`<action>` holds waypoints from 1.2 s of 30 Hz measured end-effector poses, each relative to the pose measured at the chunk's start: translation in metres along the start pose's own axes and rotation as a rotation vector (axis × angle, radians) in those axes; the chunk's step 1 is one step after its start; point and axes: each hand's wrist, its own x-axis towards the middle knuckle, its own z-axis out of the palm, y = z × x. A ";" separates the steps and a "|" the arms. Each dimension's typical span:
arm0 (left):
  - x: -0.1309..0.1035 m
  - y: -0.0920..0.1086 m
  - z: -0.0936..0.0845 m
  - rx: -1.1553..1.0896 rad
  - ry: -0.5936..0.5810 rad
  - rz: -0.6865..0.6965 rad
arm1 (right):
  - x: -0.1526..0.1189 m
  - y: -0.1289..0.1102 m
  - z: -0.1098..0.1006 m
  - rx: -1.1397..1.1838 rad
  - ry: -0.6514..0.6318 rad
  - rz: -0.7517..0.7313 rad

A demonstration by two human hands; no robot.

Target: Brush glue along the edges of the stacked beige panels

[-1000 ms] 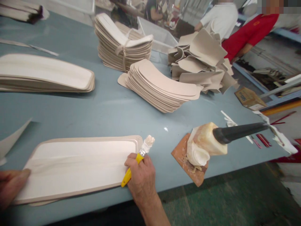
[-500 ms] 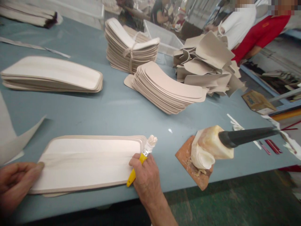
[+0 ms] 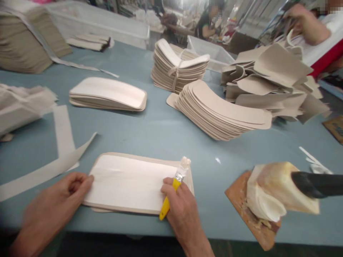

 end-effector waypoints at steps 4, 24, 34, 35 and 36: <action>-0.010 0.012 -0.006 0.033 -0.039 -0.053 | -0.009 0.005 0.005 -0.017 0.022 -0.034; -0.015 -0.012 0.005 -0.125 0.325 0.230 | -0.011 0.006 0.009 -0.038 0.011 -0.021; -0.015 -0.010 0.030 0.366 0.567 1.087 | -0.008 0.003 0.008 -0.040 0.042 -0.001; -0.014 -0.011 0.032 0.375 0.562 1.091 | -0.008 0.003 0.008 -0.035 0.042 0.002; -0.013 -0.012 0.033 0.382 0.558 1.094 | -0.008 0.003 0.008 -0.032 0.043 0.005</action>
